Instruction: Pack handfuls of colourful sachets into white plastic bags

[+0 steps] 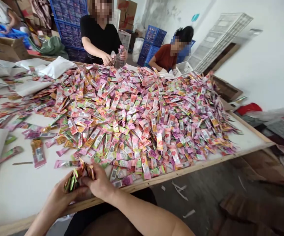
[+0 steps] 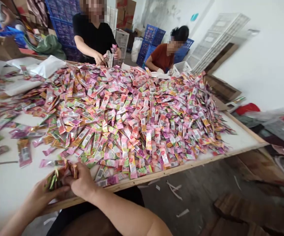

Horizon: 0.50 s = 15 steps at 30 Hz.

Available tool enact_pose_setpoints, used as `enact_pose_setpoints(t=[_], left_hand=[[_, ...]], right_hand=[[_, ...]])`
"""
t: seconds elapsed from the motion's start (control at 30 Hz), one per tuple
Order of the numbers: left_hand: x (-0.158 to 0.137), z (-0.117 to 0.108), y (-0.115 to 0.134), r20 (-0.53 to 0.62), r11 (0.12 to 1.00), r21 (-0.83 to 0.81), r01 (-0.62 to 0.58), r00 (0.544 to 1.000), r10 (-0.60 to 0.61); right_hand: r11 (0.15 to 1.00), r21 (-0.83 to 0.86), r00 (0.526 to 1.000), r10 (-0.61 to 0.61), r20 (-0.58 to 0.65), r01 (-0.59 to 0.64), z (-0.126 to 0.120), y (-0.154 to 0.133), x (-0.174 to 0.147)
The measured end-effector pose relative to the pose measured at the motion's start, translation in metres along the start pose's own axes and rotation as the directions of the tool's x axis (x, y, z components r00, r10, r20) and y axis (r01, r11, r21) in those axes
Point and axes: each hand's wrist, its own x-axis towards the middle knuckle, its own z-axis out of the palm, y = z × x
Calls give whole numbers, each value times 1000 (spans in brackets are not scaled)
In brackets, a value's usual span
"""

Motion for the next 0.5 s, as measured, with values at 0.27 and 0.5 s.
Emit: enact_pose_setpoints(t=[0.27,0.5], left_hand=[[-12,4,8,-327,996,5,-84,942,81],[-5,10,9,-27,979,-196,62,997,-69]], right_hand=[[992,114,998,-54,-34,58,1,-25,-6],[968,251,1000,-9,-19,13,5,-7,-5]])
